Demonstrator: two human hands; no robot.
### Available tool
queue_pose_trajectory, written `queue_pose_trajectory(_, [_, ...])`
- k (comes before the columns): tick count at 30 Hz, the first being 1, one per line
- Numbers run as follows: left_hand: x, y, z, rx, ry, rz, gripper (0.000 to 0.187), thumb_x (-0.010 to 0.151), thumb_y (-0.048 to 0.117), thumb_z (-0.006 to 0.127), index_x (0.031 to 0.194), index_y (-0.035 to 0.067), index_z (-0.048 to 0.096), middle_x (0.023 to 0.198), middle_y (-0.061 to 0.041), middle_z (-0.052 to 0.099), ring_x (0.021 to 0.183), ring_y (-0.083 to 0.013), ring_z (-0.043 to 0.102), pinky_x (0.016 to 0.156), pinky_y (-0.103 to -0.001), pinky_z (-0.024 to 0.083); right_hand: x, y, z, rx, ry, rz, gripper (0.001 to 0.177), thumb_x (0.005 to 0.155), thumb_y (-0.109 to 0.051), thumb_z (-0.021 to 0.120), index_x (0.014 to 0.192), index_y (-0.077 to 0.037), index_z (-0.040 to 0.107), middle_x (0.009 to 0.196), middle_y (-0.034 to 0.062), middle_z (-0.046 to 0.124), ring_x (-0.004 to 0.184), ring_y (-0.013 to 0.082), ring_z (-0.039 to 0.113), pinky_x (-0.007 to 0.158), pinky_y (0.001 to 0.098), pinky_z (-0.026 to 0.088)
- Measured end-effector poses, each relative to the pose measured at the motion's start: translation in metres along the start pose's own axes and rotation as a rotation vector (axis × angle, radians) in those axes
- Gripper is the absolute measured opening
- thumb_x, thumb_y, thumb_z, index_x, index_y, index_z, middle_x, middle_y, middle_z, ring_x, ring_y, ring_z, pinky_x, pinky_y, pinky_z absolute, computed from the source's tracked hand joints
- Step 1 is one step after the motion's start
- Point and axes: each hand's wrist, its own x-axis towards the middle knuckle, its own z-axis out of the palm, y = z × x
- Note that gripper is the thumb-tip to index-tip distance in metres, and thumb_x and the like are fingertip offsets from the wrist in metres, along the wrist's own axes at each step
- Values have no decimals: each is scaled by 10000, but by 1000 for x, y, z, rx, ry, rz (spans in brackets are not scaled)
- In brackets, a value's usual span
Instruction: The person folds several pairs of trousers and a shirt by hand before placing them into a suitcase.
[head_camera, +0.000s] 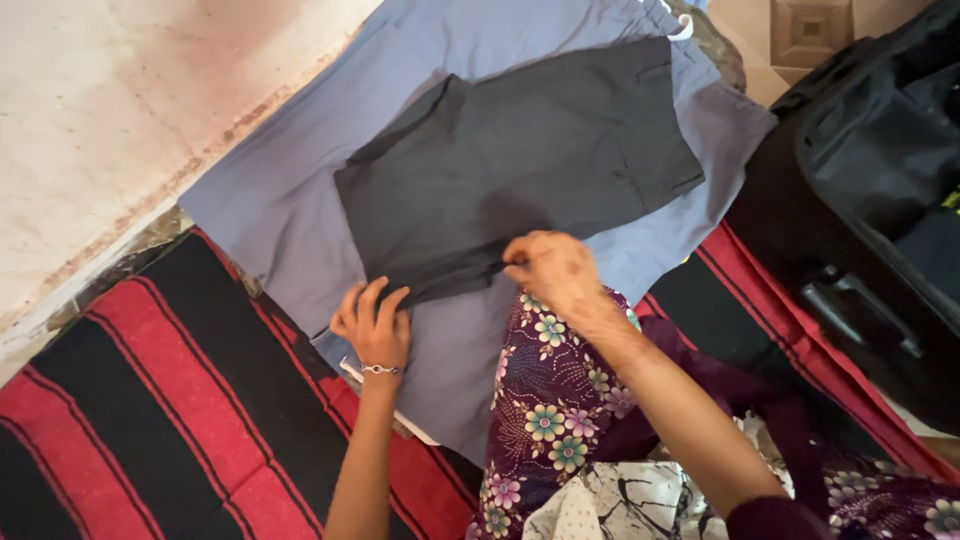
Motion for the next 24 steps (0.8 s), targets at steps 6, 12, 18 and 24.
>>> queue_pose_trajectory(6, [-3, -2, 3, -28, -22, -27, 383, 751, 64, 702, 1113, 185, 735, 1251, 5, 669, 1231, -245, 580, 1021, -457, 333, 24, -4, 65, -445, 196, -206, 127, 803, -133, 725, 921, -140, 678, 864, 34, 656, 876, 257, 660, 765, 425, 520])
queue_pose_trajectory(12, [2, 0, 0, -55, -23, -57, 367, 761, 61, 701, 1109, 175, 727, 1240, 6, 669, 1222, -242, 581, 1029, -456, 333, 7, -24, 35, -314, 98, -127, 213, 767, -202, 730, 959, -137, 668, 950, 39, 645, 969, 260, 622, 838, 424, 500])
queue_pose_trajectory(18, [7, 4, -8, -93, -48, -63, 354, 766, 114, 734, 1116, 165, 722, 1232, -18, 666, 1234, -259, 557, 1043, -468, 320, 19, -58, 13, -336, -2, -364, 617, 566, -347, 838, 1111, -98, 690, 1048, 103, 656, 1023, 296, 594, 815, 451, 456])
queue_pose_trajectory(24, [15, 4, -20, -141, -34, -52, 366, 763, 130, 768, 1122, 176, 721, 1221, 16, 679, 1216, -241, 565, 1053, -456, 310, 20, -40, 31, -279, 13, -373, 275, 751, -249, 770, 988, -155, 670, 978, 28, 660, 1016, 252, 614, 845, 435, 468])
